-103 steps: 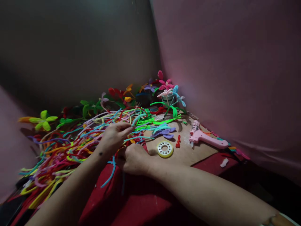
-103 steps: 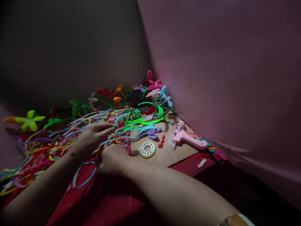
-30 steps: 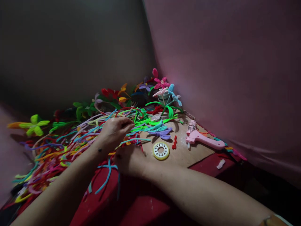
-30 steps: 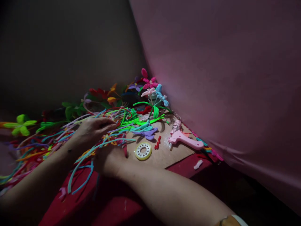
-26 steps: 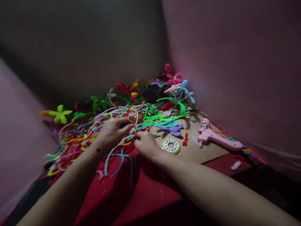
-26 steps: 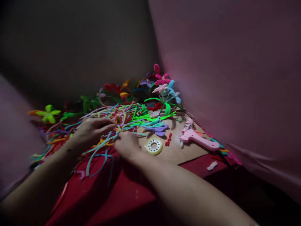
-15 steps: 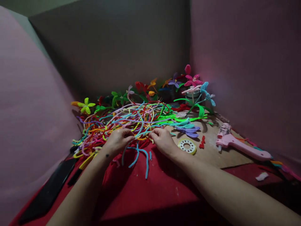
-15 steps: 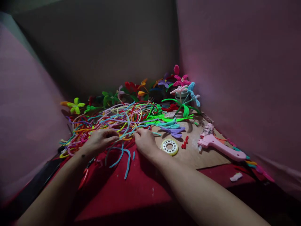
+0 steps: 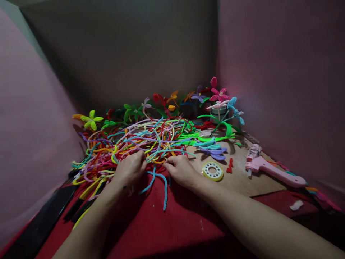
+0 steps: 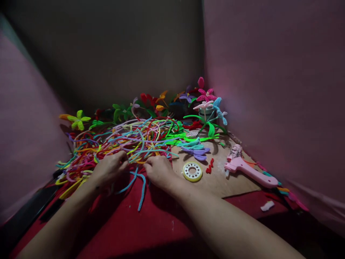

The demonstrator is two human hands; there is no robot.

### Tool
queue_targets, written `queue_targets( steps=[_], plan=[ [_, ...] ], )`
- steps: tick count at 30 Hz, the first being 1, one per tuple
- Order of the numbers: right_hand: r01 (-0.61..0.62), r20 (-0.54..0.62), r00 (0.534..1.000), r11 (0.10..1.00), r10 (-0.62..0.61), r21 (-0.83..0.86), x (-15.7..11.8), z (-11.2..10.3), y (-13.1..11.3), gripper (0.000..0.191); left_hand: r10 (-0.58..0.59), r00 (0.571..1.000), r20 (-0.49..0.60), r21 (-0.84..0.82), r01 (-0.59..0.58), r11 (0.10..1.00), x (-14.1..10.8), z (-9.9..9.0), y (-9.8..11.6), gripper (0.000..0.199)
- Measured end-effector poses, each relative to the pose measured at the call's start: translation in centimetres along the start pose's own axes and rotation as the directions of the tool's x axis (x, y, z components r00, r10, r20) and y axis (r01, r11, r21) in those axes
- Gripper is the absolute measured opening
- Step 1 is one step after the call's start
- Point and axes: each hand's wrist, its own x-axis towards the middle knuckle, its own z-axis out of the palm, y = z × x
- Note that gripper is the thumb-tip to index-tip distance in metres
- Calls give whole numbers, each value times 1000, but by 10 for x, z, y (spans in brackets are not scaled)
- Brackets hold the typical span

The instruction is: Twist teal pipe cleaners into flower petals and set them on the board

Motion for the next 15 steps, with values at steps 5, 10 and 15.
queue_targets(
  steps=[5,10,15],
  plan=[
    [-129,62,992,913,114,387,6,2,2,20,-8,999,-51,-422,-15,906,-7,-15,-6,14],
    [-295,250,955,532,157,794,8,-2,-2,32,26,989,145,-761,95,642,-12,-21,-3,19],
    [-192,168,981,404,95,894,8,-6,-3,25,185,941,284,-822,140,552,-18,-26,2,20]
  ],
)
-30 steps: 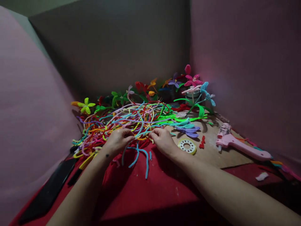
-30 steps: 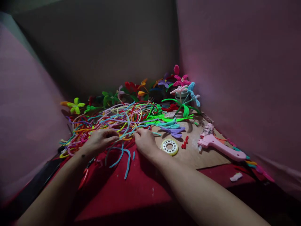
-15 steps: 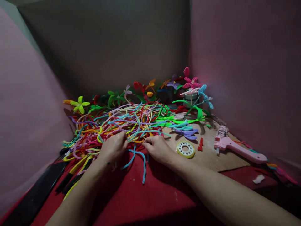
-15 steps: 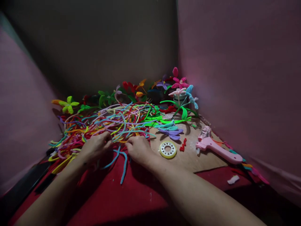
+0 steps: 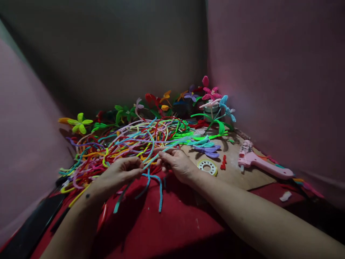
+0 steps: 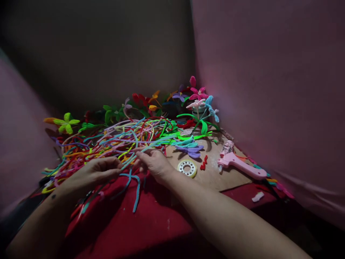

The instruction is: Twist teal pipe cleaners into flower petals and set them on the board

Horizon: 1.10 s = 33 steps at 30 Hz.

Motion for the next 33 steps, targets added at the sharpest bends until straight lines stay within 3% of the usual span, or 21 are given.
queue_targets(
  steps=[3,8,14,18,24,29,33],
  plan=[
    [58,-77,995,998,-61,-32,1,0,-1,20,-4,997,78,-102,12,995,-3,1,0,24],
    [-5,-211,977,999,-4,-42,4,-3,-2,18,103,995,16,-317,-93,944,-1,7,-5,26],
    [-78,-234,971,983,37,-167,2,-4,-3,23,241,968,-72,-144,-249,958,3,25,3,19],
    [-110,-269,961,977,58,-183,-2,-2,-7,6,269,949,-164,-135,-292,947,7,31,8,15],
    [-120,-184,979,972,83,-202,-4,2,-6,13,208,957,-202,-235,-253,939,14,41,24,10],
    [-69,-107,993,966,43,-249,-4,3,-4,5,181,935,-305,-321,-280,905,23,55,26,23],
    [-59,21,997,955,69,-291,-6,6,-5,18,151,954,-257,-380,-244,892,28,60,19,31]
  ],
)
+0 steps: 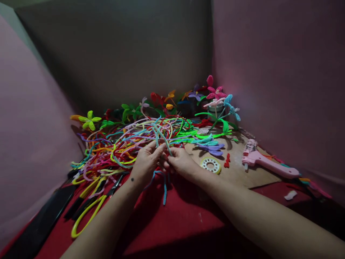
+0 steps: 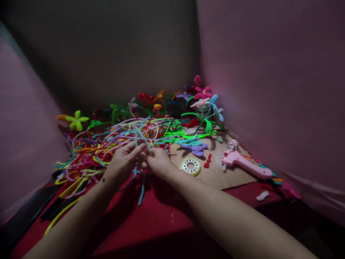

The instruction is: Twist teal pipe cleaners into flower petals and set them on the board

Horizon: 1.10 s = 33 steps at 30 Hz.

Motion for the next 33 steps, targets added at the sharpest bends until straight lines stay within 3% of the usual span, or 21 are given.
queue_targets(
  steps=[6,9,12,19,24,28,33],
  plan=[
    [-50,7,999,995,50,-88,0,0,3,16,-87,994,70,-103,94,990,2,-6,-7,27],
    [-70,62,996,997,68,19,-2,-3,2,11,-73,995,71,-172,84,981,1,-8,-10,25],
    [-95,78,993,992,89,83,-3,-3,2,8,-67,998,5,-238,67,969,1,-9,-9,23],
    [86,29,996,986,-83,-140,3,3,10,18,-39,993,-112,-403,-10,915,4,-10,-6,15],
    [-87,110,990,995,92,-54,-3,1,5,16,5,977,-211,-381,-87,921,3,-11,-7,15],
    [-152,217,969,978,119,144,-5,-1,3,18,21,966,-257,-401,-127,907,2,-13,-2,13],
    [-228,220,958,954,184,196,-4,-2,4,17,84,938,-335,-381,-217,899,4,-15,0,9]
  ],
)
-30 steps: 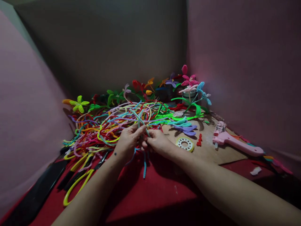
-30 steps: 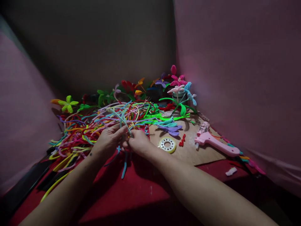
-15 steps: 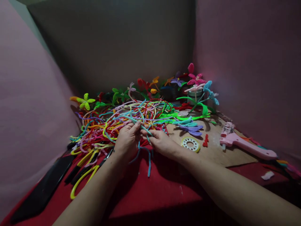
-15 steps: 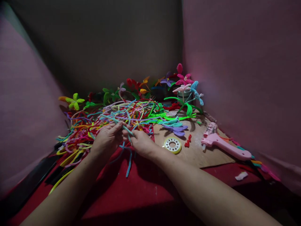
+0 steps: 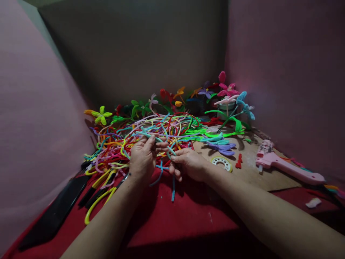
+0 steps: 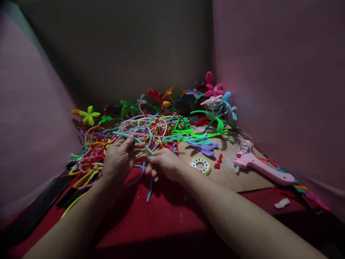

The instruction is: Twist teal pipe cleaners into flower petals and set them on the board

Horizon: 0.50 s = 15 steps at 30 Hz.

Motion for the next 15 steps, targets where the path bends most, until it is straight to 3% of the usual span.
queue_targets(
  steps=[4,9,15],
  plan=[
    [-45,36,998,997,43,70,-1,-1,-3,16,19,1000,-3,-11,-19,1000,3,-3,-2,7],
    [-88,95,994,937,59,337,-3,-3,-8,29,-48,999,11,-101,49,994,4,-4,-3,7],
    [-81,44,997,915,69,396,-1,-3,-5,15,-88,993,76,-125,97,987,2,-4,-3,9]
  ],
)
